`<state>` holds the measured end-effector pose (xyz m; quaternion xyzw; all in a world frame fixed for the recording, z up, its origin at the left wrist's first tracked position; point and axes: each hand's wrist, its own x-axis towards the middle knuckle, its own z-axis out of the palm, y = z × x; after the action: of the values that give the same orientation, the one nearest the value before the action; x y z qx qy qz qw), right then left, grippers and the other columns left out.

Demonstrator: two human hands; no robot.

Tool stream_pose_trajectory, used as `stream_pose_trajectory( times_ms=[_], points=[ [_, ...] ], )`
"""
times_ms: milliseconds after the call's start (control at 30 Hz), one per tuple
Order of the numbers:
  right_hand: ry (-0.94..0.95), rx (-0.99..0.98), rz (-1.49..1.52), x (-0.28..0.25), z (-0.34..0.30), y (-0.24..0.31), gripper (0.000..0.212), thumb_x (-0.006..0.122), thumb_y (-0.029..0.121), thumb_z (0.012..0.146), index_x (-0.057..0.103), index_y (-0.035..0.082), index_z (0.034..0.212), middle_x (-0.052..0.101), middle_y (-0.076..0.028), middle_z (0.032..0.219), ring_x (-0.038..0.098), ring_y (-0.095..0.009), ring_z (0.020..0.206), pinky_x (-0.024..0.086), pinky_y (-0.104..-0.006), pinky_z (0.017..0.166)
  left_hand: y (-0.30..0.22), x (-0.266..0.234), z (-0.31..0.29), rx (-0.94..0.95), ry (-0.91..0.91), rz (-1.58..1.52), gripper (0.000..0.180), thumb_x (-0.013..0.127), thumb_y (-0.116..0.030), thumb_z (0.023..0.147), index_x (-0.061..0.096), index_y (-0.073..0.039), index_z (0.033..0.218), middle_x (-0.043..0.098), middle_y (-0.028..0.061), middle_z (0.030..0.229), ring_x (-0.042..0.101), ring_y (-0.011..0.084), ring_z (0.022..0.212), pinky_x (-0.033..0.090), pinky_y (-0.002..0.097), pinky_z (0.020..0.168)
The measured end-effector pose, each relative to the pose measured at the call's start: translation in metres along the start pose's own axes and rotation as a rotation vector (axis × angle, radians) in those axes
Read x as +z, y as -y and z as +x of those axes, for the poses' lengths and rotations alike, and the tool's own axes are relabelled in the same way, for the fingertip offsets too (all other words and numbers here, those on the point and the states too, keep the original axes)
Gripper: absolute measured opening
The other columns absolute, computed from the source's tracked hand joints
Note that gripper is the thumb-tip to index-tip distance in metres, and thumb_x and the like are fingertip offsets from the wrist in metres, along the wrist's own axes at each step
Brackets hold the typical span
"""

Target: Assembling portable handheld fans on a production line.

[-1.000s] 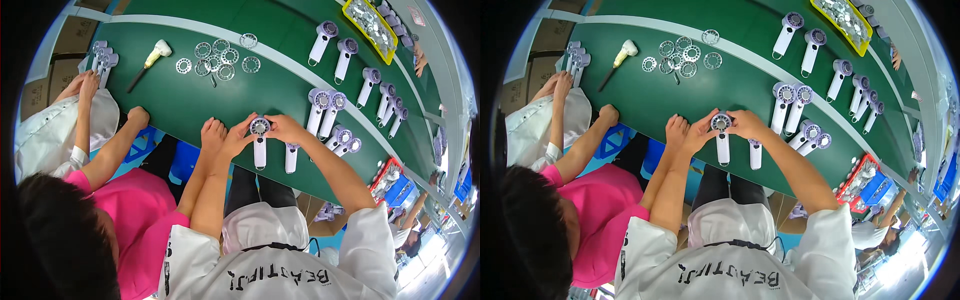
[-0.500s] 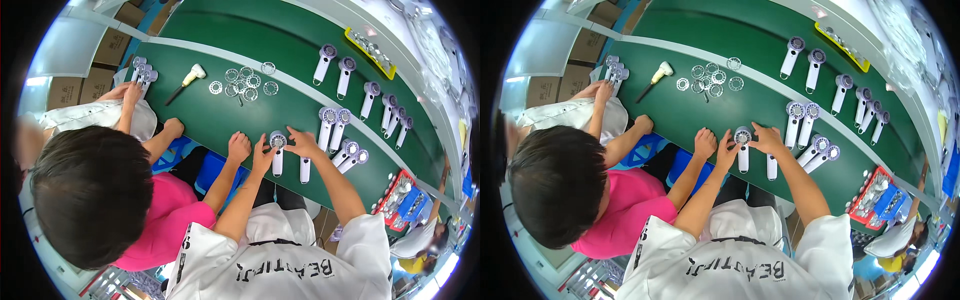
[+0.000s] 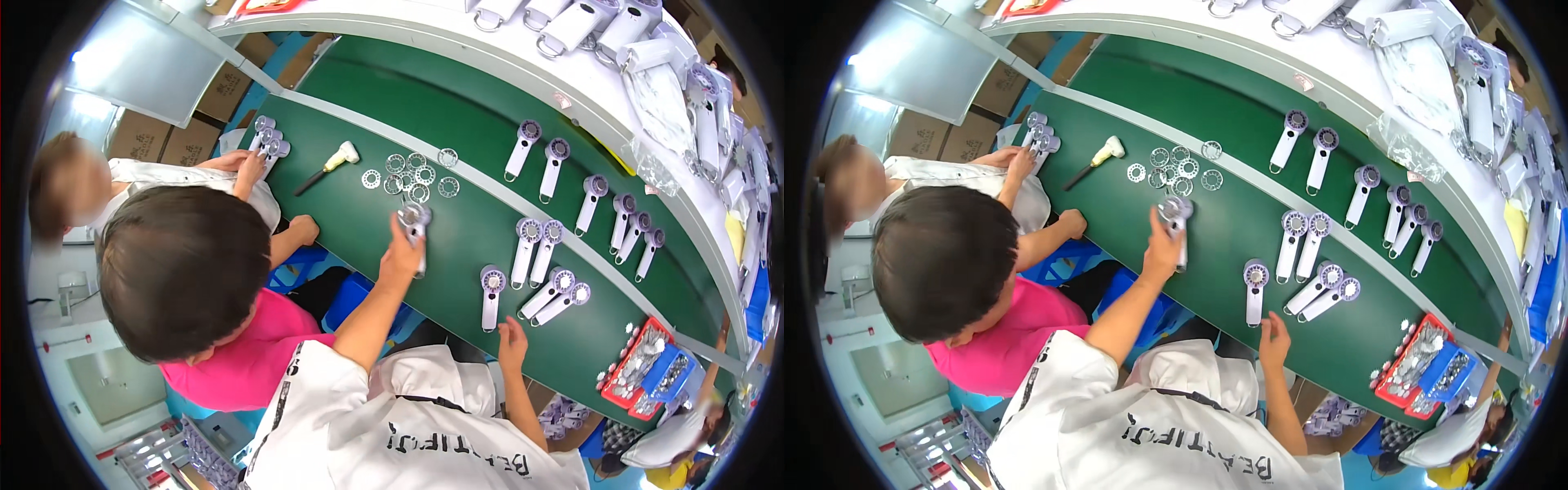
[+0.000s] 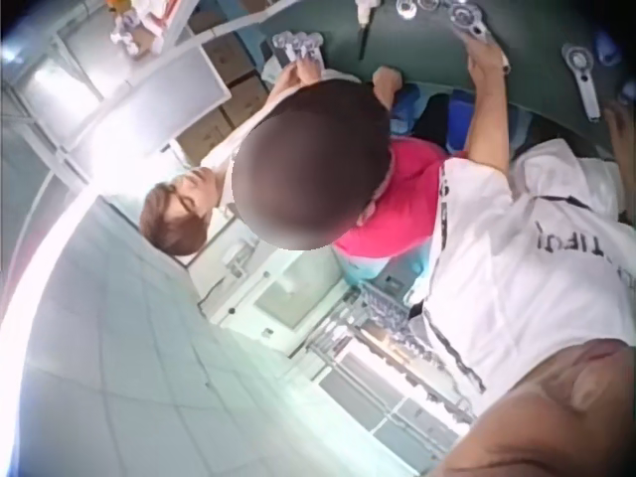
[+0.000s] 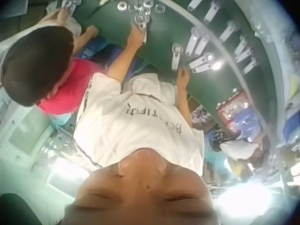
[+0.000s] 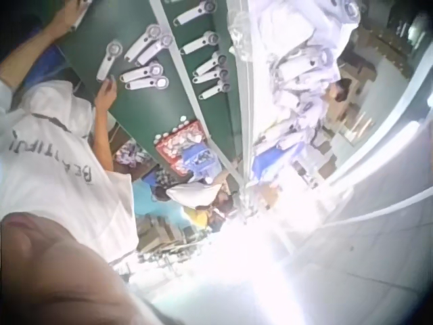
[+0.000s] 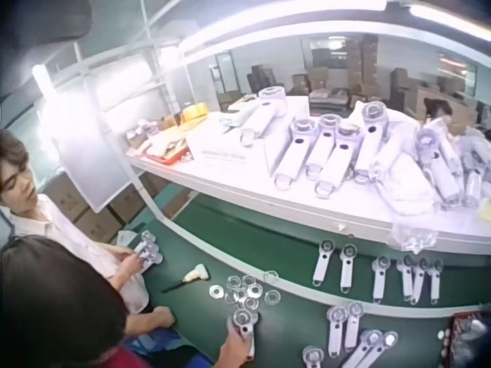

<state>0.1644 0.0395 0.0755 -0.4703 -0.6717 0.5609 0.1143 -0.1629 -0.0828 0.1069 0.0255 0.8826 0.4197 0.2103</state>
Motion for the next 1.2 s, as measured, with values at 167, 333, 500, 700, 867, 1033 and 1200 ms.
stream_pose_trajectory(
  times_ms=[167,333,500,700,867,1033,1200],
  points=[
    [0.02,0.03,0.175,-0.006,-0.006,-0.022,0.032,0.061,0.012,0.101,0.062,-0.004,0.129,0.072,-0.01,0.104,0.065,-0.013,0.09,0.053,-0.0269,0.083,0.077,-0.078,0.091,0.086,-0.421,0.134,0.076,0.065,-0.015,0.093,0.026,-0.012,0.159,0.068,0.0292,0.117,0.067,0.0494,0.104,0.053,0.0524,0.088],
    [-0.059,0.12,0.199,-0.041,-0.027,-0.048,0.032,0.06,0.015,0.103,0.061,-0.007,0.127,0.072,-0.012,0.103,0.066,-0.014,0.089,0.054,-0.0268,0.082,0.142,-0.1,0.116,0.124,-0.494,0.235,0.082,0.065,-0.013,0.092,0.02,-0.01,0.16,0.07,0.0299,0.108,0.07,0.0475,0.093,0.055,0.0519,0.078],
    [-0.1,0.195,0.146,-0.07,-0.044,-0.061,0.033,0.061,0.016,0.104,0.062,-0.007,0.126,0.072,-0.012,0.102,0.066,-0.014,0.086,0.055,-0.0257,0.078,0.154,-0.001,0.038,-0.317,1.0,-1.869,0.039,0.043,-0.038,0.104,0.045,-0.016,0.071,0.05,0.0024,0.069,0.053,0.0235,0.071,0.043,0.0374,0.063],
    [0.019,0.245,0.085,-0.067,-0.037,-0.072,0.036,0.065,0.023,0.102,0.063,-0.005,0.125,0.072,-0.008,0.098,0.065,-0.011,0.078,0.053,-0.0232,0.069,0.162,0.004,0.035,-0.375,0.978,-1.956,0.038,0.044,-0.036,0.104,0.046,-0.016,0.073,0.05,0.0032,0.069,0.053,0.0236,0.072,0.043,0.0371,0.063],
    [0.073,0.247,-0.012,-0.065,-0.053,-0.066,0.037,0.066,0.025,0.102,0.064,-0.004,0.125,0.073,-0.008,0.099,0.065,-0.011,0.077,0.054,-0.0239,0.068,0.158,0.0,0.035,-0.417,0.97,-1.954,0.04,0.043,-0.037,0.104,0.044,-0.016,0.071,0.047,0.0017,0.068,0.052,0.0215,0.07,0.042,0.0356,0.061],
    [0.127,0.291,-0.022,-0.062,-0.06,-0.065,0.037,0.066,0.025,0.101,0.063,-0.004,0.125,0.073,-0.009,0.099,0.065,-0.011,0.077,0.054,-0.0246,0.069,0.156,0.001,0.033,-0.387,0.961,-1.925,0.041,0.043,-0.038,0.104,0.042,-0.015,0.07,0.047,0.0024,0.068,0.052,0.0221,0.07,0.042,0.0357,0.061],
    [0.163,0.184,0.037,-0.039,-0.031,-0.056,0.034,0.063,0.022,0.102,0.063,-0.005,0.124,0.072,-0.008,0.096,0.063,-0.011,0.074,0.053,-0.0249,0.065,0.158,-0.009,0.05,-0.283,0.336,-1.64,0.023,0.048,-0.031,0.102,0.045,-0.011,0.09,0.051,0.0082,0.088,0.053,0.0245,0.087,0.042,0.0361,0.075]
  ],
)
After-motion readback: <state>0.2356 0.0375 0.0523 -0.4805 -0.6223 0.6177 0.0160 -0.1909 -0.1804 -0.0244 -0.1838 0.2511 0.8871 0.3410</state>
